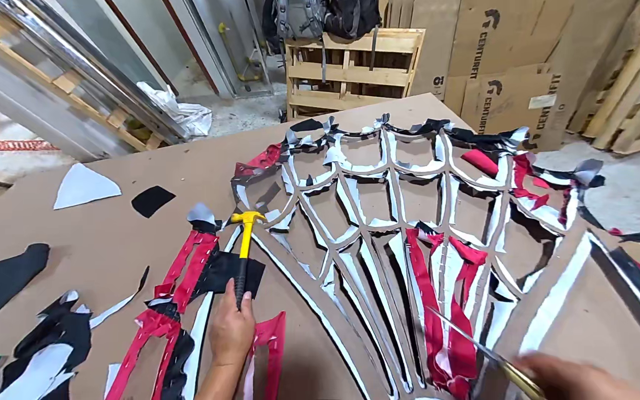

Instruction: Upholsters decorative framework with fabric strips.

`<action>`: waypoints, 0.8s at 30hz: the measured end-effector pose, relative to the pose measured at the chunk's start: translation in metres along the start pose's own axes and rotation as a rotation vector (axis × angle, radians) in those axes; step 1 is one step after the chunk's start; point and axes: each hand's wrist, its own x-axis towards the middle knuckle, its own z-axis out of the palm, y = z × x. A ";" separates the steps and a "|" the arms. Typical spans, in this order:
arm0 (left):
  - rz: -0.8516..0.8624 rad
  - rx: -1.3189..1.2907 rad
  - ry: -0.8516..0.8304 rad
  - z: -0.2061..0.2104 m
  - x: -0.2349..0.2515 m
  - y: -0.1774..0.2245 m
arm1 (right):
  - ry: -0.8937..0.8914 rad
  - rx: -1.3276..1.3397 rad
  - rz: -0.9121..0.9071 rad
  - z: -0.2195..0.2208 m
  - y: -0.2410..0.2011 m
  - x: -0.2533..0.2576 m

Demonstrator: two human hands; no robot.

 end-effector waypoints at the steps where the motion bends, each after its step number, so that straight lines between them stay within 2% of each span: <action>1: -0.003 0.024 -0.016 0.005 0.000 -0.009 | -0.049 -0.060 -0.029 -0.008 -0.023 0.038; 5: 0.032 0.063 0.013 0.014 0.000 -0.021 | -0.290 -0.160 -0.003 -0.039 -0.101 0.172; 9: 0.006 0.102 0.026 0.019 0.002 -0.019 | -0.427 -0.173 0.033 -0.043 -0.124 0.235; 15: -0.010 0.130 0.012 0.020 0.004 -0.019 | -0.464 -0.112 0.037 -0.042 -0.124 0.250; 24: 0.015 0.151 0.042 0.022 0.003 -0.023 | -0.440 -0.098 0.029 -0.037 -0.130 0.242</action>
